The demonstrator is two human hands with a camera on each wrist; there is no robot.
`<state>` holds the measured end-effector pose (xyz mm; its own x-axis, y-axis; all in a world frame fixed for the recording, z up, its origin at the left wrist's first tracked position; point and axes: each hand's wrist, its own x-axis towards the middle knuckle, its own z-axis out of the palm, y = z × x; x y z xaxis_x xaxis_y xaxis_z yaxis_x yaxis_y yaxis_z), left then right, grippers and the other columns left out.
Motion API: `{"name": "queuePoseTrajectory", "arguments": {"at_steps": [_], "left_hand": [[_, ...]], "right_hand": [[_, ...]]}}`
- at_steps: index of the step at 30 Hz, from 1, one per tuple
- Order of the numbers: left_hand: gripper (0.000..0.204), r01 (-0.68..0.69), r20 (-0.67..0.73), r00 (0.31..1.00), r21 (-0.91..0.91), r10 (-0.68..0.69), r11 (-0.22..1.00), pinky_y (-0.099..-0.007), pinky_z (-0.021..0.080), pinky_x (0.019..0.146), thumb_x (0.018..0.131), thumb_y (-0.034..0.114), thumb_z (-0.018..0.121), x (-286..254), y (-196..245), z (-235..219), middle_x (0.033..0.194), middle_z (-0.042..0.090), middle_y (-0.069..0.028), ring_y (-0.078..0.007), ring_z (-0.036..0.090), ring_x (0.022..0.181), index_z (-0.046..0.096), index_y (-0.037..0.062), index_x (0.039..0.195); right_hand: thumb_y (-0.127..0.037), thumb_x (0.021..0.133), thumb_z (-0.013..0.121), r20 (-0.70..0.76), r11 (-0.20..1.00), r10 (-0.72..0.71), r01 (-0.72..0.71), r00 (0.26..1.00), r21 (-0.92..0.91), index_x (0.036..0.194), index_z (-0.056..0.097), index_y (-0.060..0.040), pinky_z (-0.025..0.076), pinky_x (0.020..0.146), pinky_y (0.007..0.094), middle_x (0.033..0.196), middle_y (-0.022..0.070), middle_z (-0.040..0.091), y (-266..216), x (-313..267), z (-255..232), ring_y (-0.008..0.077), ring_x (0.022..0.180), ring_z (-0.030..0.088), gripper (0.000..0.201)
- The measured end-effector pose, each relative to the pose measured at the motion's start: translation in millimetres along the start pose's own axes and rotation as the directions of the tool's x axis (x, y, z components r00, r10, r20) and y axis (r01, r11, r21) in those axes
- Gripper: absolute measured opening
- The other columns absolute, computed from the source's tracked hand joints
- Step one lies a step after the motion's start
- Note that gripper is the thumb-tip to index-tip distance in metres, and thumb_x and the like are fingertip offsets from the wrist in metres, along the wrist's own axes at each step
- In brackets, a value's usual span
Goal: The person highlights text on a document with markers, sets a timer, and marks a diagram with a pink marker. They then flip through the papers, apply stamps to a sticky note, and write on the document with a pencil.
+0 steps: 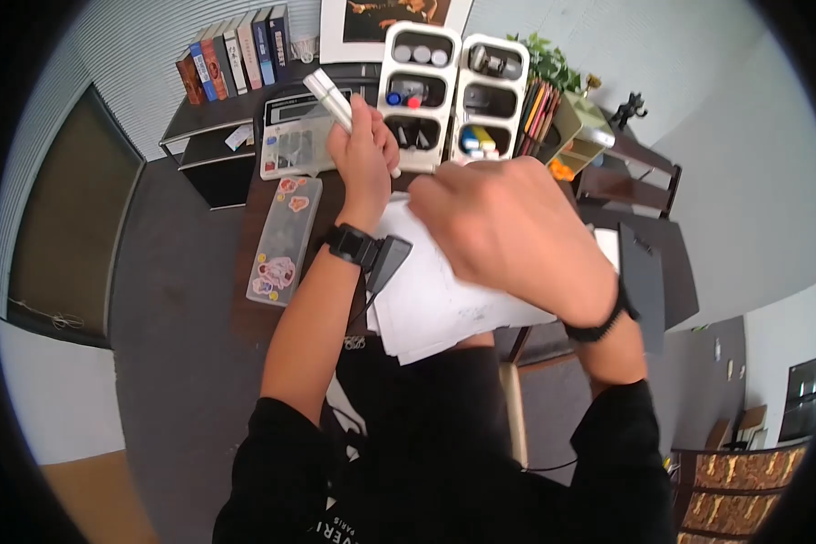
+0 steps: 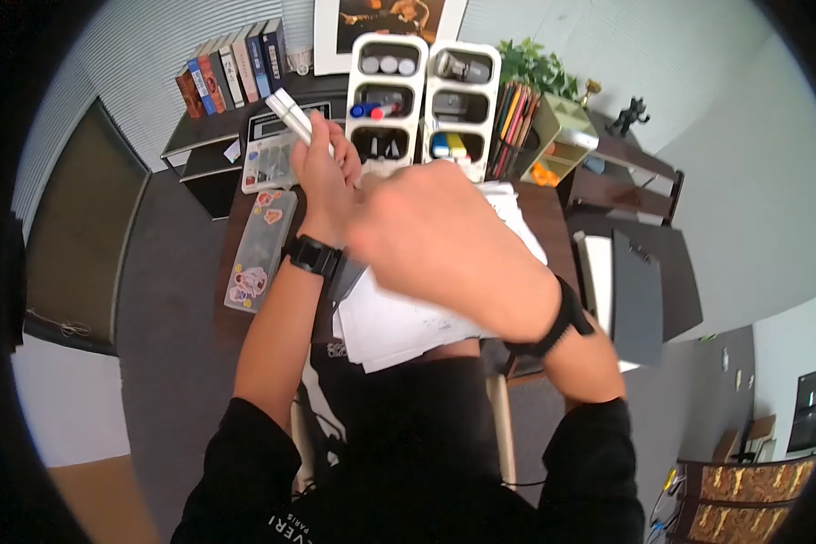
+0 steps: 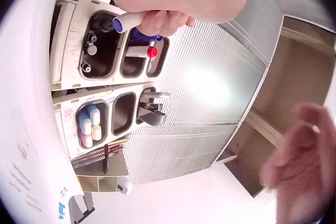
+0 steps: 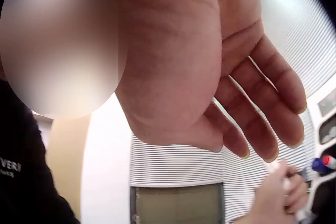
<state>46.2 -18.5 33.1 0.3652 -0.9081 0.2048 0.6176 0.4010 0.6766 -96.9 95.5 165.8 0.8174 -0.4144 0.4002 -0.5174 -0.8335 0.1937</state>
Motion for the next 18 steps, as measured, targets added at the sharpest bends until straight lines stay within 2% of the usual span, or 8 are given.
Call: {"name": "queuePoseTrajectory", "arguments": {"at_steps": [5,7,9,10,13,15,17,18], "left_hand": [[0.038,0.014,0.023,1.000,-0.020,-0.014,1.000,-0.0281,0.021,0.038,0.106,0.036,0.052,3.8,-8.5,-1.1,0.060,0.038,-0.0008,-0.0117,0.033,0.040,0.049,0.0035,0.088],[0.038,0.000,0.065,0.998,-0.007,0.000,1.000,-0.0273,0.022,0.039,0.105,0.037,0.054,2.6,-8.6,-1.6,0.060,0.037,-0.0003,-0.0114,0.034,0.043,0.049,0.0042,0.087],[0.038,0.009,0.065,0.998,0.036,-0.011,0.999,-0.0271,0.022,0.040,0.106,0.037,0.053,2.4,-8.6,-2.3,0.060,0.038,-0.0003,-0.0116,0.034,0.043,0.049,0.0046,0.087],[0.038,0.010,0.064,0.998,0.046,-0.013,0.999,-0.0271,0.022,0.040,0.106,0.037,0.053,3.8,-8.0,-2.6,0.060,0.038,-0.0003,-0.0116,0.034,0.043,0.049,0.0046,0.087],[0.039,0.015,0.069,0.997,0.010,-0.016,1.000,-0.0273,0.022,0.040,0.106,0.038,0.053,2.2,-9.2,-2.5,0.060,0.038,-0.0009,-0.0123,0.033,0.043,0.048,0.0044,0.086],[0.041,-0.001,0.082,0.997,0.037,-0.002,0.999,-0.0279,0.022,0.040,0.106,0.039,0.053,4.0,-10.8,-3.5,0.059,0.037,-0.0012,-0.0125,0.033,0.043,0.048,0.0036,0.086],[0.041,0.003,0.083,0.997,0.042,-0.006,0.999,-0.0282,0.022,0.039,0.106,0.039,0.053,2.2,-11.0,-0.3,0.059,0.037,-0.0014,-0.0127,0.033,0.042,0.048,0.0033,0.086],[0.041,0.003,0.078,0.997,0.047,-0.006,0.999,-0.0285,0.023,0.039,0.106,0.039,0.053,1.8,-9.8,-0.4,0.059,0.037,-0.0015,-0.0128,0.033,0.042,0.047,0.0030,0.086]], "right_hand": [[-0.013,0.060,0.074,-0.066,0.932,-0.356,0.359,0.932,0.049,0.084,0.070,-0.0039,0.034,0.044,0.0280,0.062,0.0001,0.048,-71.9,-19.9,-53.7,0.0141,0.048,0.049,0.026],[-0.029,0.082,0.073,0.329,0.982,-0.183,0.154,0.927,0.112,0.112,0.069,-0.0022,0.050,0.079,0.0365,0.097,0.0110,0.071,-97.5,-16.3,-116.0,0.0253,0.085,0.065,0.040],[-0.027,0.079,0.067,-0.162,0.978,-0.203,0.191,0.966,-0.086,0.096,0.069,0.0035,0.050,0.062,0.0345,0.076,0.0085,0.065,-111.6,-32.1,-80.1,0.0231,0.068,0.060,0.035],[-0.025,0.078,0.066,-0.122,0.919,-0.362,0.332,0.924,-0.212,0.092,0.069,0.0041,0.049,0.060,0.0342,0.072,0.0078,0.062,-115.4,-35.8,-69.8,0.0226,0.065,0.058,0.033],[-0.025,0.077,0.067,-0.154,0.981,-0.193,0.195,0.969,0.000,0.093,0.069,0.0037,0.050,0.061,0.0344,0.073,0.0081,0.062,-110.3,-44.8,-82.6,0.0227,0.066,0.059,0.033],[-0.024,0.076,0.069,-0.002,0.962,-0.271,0.271,0.962,-0.014,0.095,0.069,0.0046,0.050,0.061,0.0343,0.073,0.0085,0.062,-110.6,-46.5,-83.1,0.0227,0.067,0.058,0.034],[-0.020,0.075,0.069,-0.086,0.804,-0.522,0.456,0.848,-0.382,0.096,0.070,0.0054,0.047,0.059,0.0346,0.071,0.0082,0.060,-113.3,-49.8,-55.6,0.0219,0.065,0.056,0.034],[-0.020,0.075,0.069,-0.099,0.806,-0.522,0.453,0.847,-0.382,0.096,0.070,0.0054,0.047,0.059,0.0346,0.071,0.0082,0.060,-113.1,-53.6,-59.7,0.0219,0.065,0.056,0.034]]}}
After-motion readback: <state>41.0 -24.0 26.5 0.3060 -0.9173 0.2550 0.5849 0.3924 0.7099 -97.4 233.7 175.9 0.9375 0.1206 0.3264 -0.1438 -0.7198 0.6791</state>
